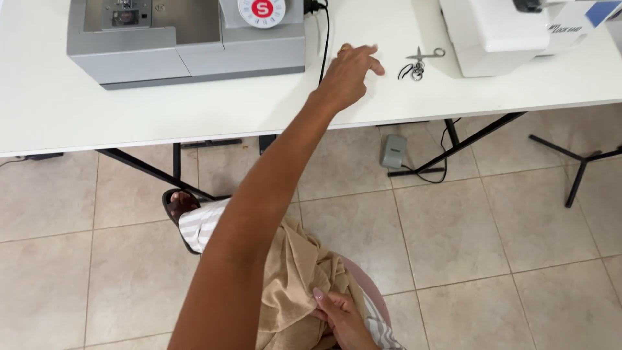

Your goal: Trimming loose threads from a tan garment using small scissors

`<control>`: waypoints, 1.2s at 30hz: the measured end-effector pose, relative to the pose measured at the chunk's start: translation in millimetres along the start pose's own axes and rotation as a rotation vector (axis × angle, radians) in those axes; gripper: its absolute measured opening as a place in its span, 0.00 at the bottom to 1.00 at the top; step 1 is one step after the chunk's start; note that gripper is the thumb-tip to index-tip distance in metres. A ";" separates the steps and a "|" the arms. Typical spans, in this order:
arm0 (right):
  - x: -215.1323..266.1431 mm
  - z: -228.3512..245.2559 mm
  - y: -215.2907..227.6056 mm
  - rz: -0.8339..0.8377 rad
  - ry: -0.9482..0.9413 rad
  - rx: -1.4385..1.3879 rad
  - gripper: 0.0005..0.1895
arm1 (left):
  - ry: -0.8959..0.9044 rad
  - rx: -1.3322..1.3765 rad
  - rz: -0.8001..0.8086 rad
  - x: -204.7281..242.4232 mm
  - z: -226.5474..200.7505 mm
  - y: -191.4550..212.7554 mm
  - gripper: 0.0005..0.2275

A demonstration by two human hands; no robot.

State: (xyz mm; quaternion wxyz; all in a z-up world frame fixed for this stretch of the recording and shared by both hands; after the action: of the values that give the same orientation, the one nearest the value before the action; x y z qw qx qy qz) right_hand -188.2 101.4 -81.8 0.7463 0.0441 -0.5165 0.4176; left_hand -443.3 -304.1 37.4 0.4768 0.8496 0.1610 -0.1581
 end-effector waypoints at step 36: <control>46.5 65.0 -0.7 0.373 0.154 -0.803 0.06 | 0.420 1.563 -1.415 388.8 -298.7 33.2 0.25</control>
State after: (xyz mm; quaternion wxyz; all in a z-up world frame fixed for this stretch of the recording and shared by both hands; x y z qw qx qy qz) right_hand -229.9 95.4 -13.9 0.6524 -0.3741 -0.5798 0.3133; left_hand -45.6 -15.6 46.4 -0.4357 0.6431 0.5493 -0.3081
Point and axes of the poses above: each hand's wrist, its own x-axis away from the middle knuckle, its own y-axis out of the back of the hand, z = x × y, the point moved 1 cm from there along -x, towards the middle knuckle, and after that the axes turned 15 degrees about -y, right-handed, at the moved point
